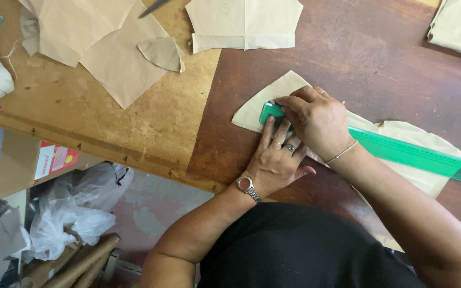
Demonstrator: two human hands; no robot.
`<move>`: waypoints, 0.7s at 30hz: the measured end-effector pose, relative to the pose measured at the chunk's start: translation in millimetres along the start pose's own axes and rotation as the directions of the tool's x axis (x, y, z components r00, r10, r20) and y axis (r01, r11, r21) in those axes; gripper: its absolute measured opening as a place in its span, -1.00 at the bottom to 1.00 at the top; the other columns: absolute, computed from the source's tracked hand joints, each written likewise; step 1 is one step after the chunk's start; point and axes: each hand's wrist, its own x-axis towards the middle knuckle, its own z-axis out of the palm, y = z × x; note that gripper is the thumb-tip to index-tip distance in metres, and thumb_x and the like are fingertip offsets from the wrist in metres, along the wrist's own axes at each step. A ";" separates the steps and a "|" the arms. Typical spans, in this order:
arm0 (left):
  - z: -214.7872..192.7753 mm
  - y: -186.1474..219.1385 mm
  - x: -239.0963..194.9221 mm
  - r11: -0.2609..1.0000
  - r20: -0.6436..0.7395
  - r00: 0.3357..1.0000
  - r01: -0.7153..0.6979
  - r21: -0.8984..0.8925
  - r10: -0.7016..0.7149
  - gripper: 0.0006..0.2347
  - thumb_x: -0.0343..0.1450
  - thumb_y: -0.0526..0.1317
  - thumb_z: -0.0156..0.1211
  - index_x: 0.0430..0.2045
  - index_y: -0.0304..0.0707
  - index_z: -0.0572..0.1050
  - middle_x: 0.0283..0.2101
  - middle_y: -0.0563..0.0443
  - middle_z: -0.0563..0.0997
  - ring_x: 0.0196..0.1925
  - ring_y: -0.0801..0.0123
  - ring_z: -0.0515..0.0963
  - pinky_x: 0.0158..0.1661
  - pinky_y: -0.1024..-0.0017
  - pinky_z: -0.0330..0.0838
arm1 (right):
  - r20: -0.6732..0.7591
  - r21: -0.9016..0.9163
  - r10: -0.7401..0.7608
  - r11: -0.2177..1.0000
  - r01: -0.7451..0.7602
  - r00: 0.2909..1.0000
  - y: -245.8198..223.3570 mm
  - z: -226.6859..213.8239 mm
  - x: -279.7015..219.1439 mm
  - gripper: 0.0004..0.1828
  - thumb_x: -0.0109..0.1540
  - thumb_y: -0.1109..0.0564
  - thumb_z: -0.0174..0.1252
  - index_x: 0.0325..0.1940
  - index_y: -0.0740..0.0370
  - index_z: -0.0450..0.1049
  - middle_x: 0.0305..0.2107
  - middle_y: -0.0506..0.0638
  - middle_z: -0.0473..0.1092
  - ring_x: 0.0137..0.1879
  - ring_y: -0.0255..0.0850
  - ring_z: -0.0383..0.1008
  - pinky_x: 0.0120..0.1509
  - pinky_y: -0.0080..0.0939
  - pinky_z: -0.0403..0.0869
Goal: The person measures fabric using a ruler, marks it with a pencil, and cuts out shapes using both manual scissors and an electric rotary cutter.
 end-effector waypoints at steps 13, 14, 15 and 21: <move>-2.6 -1.3 -1.7 1.000 0.095 0.996 0.005 -0.024 -0.002 -0.44 0.27 0.32 0.14 -0.12 -0.15 0.62 0.14 -0.17 0.55 0.43 -0.25 0.24 0.42 -0.37 -0.06 | -0.032 -0.058 -0.104 0.993 0.102 0.994 -3.7 -9.8 1.6 -0.83 0.34 0.12 0.16 -0.05 -0.07 0.62 -0.30 -0.11 0.41 -0.16 -0.18 0.47 -0.16 -0.33 0.51; -3.2 -1.2 -1.7 1.000 0.097 0.995 0.004 -0.024 -0.002 -0.44 0.27 0.32 0.14 -0.12 -0.15 0.62 0.14 -0.17 0.55 0.43 -0.25 0.24 0.42 -0.37 -0.06 | -0.032 -0.056 -0.102 0.993 0.100 0.994 -4.7 -12.6 1.1 -0.83 0.34 0.12 0.16 -0.05 -0.07 0.62 -0.30 -0.11 0.41 -0.16 -0.18 0.47 -0.16 -0.33 0.51; -3.6 -1.0 -1.5 1.000 0.116 0.993 0.010 -0.026 -0.007 -0.41 0.27 0.34 0.10 -0.08 -0.15 0.60 0.16 -0.17 0.54 0.44 -0.24 0.23 0.43 -0.37 -0.08 | -0.033 -0.066 -0.099 0.993 0.097 0.994 -5.6 -15.5 0.6 -0.84 0.33 0.12 0.17 -0.05 -0.07 0.62 -0.29 -0.11 0.41 -0.16 -0.18 0.47 -0.17 -0.31 0.51; -4.4 0.8 0.3 1.000 0.163 0.987 0.002 0.005 -0.003 -0.32 0.23 0.40 0.10 0.01 -0.14 0.54 0.20 -0.23 0.48 0.42 -0.28 0.25 0.42 -0.38 -0.04 | -0.017 -0.135 -0.083 0.988 0.080 0.996 -6.2 -35.7 -8.8 -0.82 0.32 0.10 0.18 -0.03 -0.11 0.62 -0.29 -0.13 0.41 -0.15 -0.20 0.45 -0.18 -0.32 0.49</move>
